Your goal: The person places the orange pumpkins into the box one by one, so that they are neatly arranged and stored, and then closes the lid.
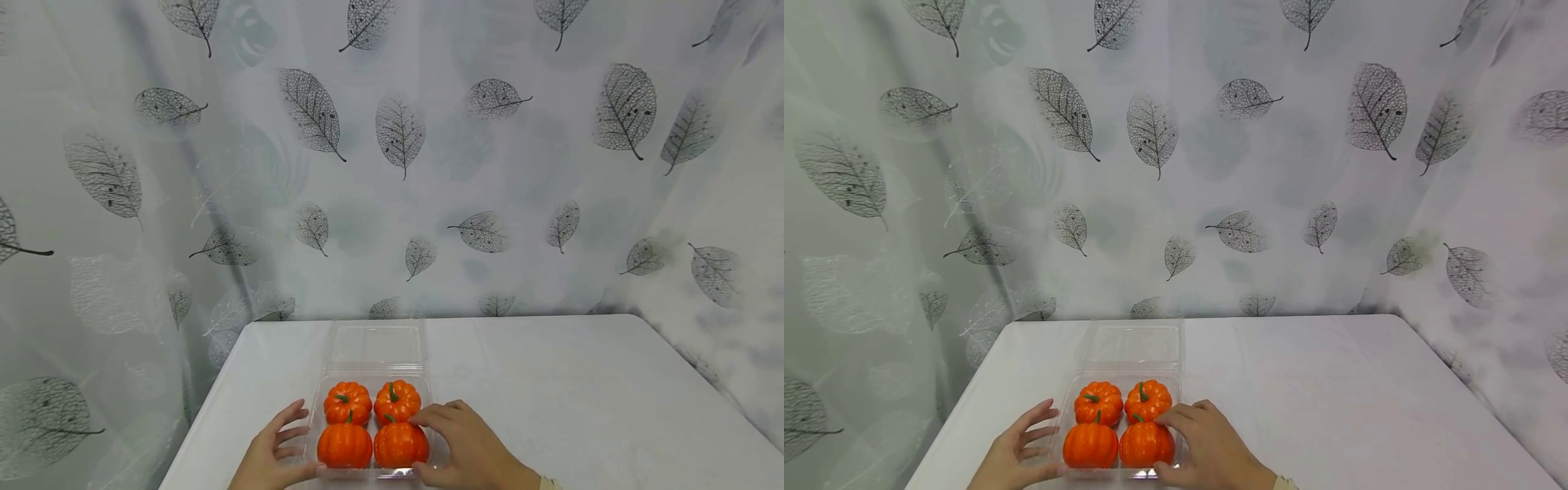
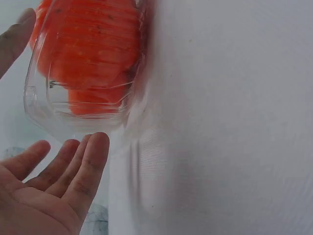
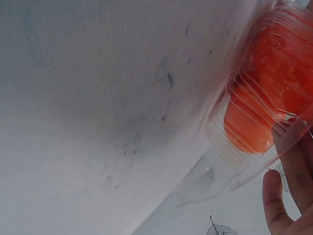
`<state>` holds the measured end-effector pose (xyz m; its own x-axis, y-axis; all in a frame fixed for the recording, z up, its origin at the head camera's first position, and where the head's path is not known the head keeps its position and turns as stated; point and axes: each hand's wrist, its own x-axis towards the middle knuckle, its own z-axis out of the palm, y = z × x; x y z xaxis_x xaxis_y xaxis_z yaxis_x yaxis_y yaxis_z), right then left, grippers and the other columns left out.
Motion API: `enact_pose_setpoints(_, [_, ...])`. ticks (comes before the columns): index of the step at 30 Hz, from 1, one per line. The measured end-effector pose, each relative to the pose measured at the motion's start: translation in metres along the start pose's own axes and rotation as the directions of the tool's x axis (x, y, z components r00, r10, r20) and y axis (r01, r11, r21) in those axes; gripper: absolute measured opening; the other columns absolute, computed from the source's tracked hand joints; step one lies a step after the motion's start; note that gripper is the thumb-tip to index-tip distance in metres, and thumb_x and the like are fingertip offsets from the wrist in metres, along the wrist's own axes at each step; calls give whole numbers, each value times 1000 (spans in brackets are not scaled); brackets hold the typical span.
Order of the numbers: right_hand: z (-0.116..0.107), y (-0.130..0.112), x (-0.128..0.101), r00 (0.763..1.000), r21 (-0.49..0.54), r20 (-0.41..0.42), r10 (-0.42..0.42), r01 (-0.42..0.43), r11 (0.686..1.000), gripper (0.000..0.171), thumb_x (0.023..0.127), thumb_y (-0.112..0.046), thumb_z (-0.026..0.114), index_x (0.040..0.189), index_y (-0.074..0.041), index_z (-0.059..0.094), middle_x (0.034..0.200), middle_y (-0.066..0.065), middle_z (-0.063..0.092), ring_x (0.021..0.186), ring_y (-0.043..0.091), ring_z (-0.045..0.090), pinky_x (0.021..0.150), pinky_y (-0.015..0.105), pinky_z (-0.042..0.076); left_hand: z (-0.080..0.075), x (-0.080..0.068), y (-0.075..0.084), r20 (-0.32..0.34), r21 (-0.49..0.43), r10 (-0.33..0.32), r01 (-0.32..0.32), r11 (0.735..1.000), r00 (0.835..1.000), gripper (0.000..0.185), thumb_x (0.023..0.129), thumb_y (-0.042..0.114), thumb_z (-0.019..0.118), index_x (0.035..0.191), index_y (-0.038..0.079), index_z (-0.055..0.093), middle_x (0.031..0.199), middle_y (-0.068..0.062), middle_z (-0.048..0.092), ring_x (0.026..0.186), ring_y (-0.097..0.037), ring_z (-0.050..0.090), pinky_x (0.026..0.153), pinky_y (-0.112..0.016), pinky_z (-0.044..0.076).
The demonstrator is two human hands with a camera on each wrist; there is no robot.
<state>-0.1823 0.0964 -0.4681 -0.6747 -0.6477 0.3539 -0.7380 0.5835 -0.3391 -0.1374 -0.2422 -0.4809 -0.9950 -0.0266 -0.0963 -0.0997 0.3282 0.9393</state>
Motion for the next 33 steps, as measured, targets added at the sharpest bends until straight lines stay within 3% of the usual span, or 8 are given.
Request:
enact_pose_setpoints(3, [-2, 0, 0, 999, -20, -38, -23, 23, 1000, 44, 88, -57, 70, 121, -26, 69, 119, -19, 66, 102, 8, 60, 87, 39, 55, -2, 3, 5, -58, -5, 3, -4, 1000, 998, 93, 76, 28, 91, 152, 9, 42, 145, -20, 52, 122, -39, 59, 89, -44, 59])
enact_pose_setpoints(7, [-6, 1, 1, 996, -35, -82, -38, 35, 999, 45, 87, -55, 72, 121, -26, 69, 120, -18, 65, 105, 9, 60, 88, 42, 55, -6, 10, 12, -112, 11, 59, -58, 998, 992, 83, 82, 29, 86, 151, 11, 45, 149, -17, 50, 129, -40, 53, 91, -44, 58])
enact_pose_setpoints(13, [-11, 4, 7, 980, -8, -181, -77, 77, 997, 51, 84, -51, 78, 125, -21, 69, 125, -17, 63, 109, 10, 60, 89, 41, 57, -17, 25, 25, -145, 73, 153, -143, 987, 978, 72, 87, 31, 82, 149, 14, 49, 151, -14, 48, 134, -36, 50, 97, -42, 55])
enact_pose_setpoints(18, [-20, 6, 13, 977, 75, -211, -37, 54, 996, 58, 81, -46, 83, 132, -29, 63, 133, -18, 58, 118, 10, 58, 94, 44, 56, -27, 41, 37, -158, 69, 170, -160, 985, 973, 66, 95, 41, 71, 151, 14, 47, 152, -11, 48, 135, -33, 51, 103, -43, 50])
enact_pose_setpoints(22, [-24, 10, 20, 969, 129, -246, -9, 42, 991, 63, 80, -39, 85, 137, -32, 59, 135, -17, 57, 123, 12, 57, 96, 46, 55, -35, 53, 42, -176, -3, 157, -160, 987, 972, 61, 103, 45, 57, 151, 8, 47, 151, -10, 51, 132, -30, 54, 104, -39, 49])
enact_pose_setpoints(27, [-31, 13, 30, 962, 245, -269, 48, 20, 969, 61, 87, -32, 79, 143, -32, 54, 141, -13, 56, 130, 13, 54, 100, 52, 52, -41, 67, 47, -152, -183, 132, -159, 970, 979, 68, 107, 53, 39, 151, 1, 44, 151, -12, 50, 138, -25, 47, 100, -25, 50])
enact_pose_setpoints(33, [-39, 21, 44, 945, 406, -314, 95, 43, 913, 51, 101, -21, 63, 149, -16, 50, 149, 0, 52, 137, 22, 49, 108, 58, 42, -44, 80, 50, -55, -304, 111, -122, 945, 992, 86, 103, 66, 29, 156, -2, 30, 157, -16, 40, 144, -27, 38, 107, -27, 43])
